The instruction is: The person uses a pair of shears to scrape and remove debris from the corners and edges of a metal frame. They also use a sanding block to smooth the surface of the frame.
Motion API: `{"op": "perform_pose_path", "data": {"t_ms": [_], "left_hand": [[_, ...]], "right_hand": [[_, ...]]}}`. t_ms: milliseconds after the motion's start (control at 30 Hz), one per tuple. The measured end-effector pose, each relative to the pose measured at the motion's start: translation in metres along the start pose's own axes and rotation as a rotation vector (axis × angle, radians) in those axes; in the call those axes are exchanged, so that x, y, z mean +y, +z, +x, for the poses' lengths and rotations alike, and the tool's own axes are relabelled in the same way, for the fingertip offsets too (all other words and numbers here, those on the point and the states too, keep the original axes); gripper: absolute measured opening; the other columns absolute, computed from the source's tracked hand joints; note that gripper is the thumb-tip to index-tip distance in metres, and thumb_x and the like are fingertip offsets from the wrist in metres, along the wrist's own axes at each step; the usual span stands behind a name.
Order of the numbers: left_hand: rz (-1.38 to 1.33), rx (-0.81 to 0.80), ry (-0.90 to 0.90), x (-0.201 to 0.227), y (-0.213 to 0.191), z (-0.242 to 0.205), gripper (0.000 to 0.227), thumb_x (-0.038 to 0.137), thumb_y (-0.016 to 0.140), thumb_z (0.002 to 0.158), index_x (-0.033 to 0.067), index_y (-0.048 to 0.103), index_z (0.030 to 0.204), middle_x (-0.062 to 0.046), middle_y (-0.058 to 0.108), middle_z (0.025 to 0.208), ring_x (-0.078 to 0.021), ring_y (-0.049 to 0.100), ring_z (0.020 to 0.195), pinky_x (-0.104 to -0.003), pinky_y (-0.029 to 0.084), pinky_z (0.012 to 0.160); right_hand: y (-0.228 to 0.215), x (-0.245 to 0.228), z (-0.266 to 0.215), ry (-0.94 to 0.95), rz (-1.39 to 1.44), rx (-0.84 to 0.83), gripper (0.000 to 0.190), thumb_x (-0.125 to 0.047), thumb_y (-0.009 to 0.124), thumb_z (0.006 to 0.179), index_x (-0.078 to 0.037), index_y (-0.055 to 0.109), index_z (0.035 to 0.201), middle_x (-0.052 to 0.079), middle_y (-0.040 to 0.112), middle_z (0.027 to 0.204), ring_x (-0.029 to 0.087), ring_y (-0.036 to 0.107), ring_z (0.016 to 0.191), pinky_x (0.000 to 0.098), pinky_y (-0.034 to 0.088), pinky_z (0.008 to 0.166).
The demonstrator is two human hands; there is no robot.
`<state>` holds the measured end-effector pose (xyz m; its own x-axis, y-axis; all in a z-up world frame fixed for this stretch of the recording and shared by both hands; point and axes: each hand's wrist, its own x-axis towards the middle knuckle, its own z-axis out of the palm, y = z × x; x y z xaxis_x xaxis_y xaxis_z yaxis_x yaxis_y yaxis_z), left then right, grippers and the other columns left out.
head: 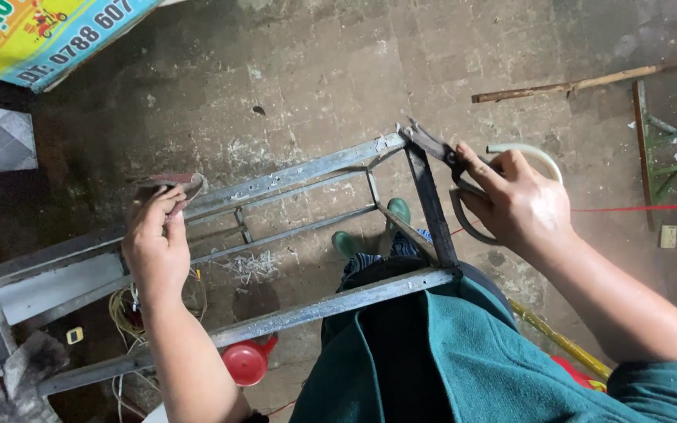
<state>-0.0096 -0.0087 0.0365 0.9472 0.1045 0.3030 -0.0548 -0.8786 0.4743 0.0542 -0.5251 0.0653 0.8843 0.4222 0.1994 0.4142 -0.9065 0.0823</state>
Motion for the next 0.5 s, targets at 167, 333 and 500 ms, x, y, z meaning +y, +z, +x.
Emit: {"op": "perform_pose_path", "data": {"t_ms": [167, 333, 500], "left_hand": [[-0.002, -0.044, 0.009, 0.021, -0.009, 0.006, 0.018, -0.007, 0.06, 0.104, -0.0029, 0.072, 0.116, -0.014, 0.074, 0.127, -0.0338, 0.068, 0.122, -0.045, 0.043, 0.117], [-0.028, -0.053, 0.011, 0.019, -0.009, 0.009, 0.016, -0.005, 0.058, 0.106, -0.003, 0.072, 0.115, -0.014, 0.074, 0.126, -0.0348, 0.067, 0.123, -0.046, 0.042, 0.116], [-0.024, -0.045, 0.018, 0.024, -0.01, 0.01, 0.018, -0.009, 0.06, 0.104, -0.0057, 0.072, 0.117, -0.016, 0.074, 0.124, -0.0364, 0.066, 0.121, -0.047, 0.049, 0.108]], "right_hand": [[-0.013, 0.001, -0.015, -0.059, 0.12, 0.016, 0.06, -0.045, 0.084, 0.094, -0.031, 0.066, 0.149, 0.0, 0.063, 0.103, 0.018, 0.063, 0.069, 0.0425, 0.055, 0.045], [-0.016, -0.003, -0.02, -0.039, 0.007, -0.055, 0.061, -0.054, 0.078, 0.093, -0.038, 0.064, 0.15, -0.003, 0.06, 0.102, 0.015, 0.063, 0.067, 0.0403, 0.056, 0.045], [-0.008, -0.003, -0.022, 0.007, -0.03, -0.216, 0.065, -0.058, 0.068, 0.094, -0.042, 0.054, 0.155, 0.002, 0.059, 0.11, 0.022, 0.066, 0.062, 0.0453, 0.058, 0.042]]}}
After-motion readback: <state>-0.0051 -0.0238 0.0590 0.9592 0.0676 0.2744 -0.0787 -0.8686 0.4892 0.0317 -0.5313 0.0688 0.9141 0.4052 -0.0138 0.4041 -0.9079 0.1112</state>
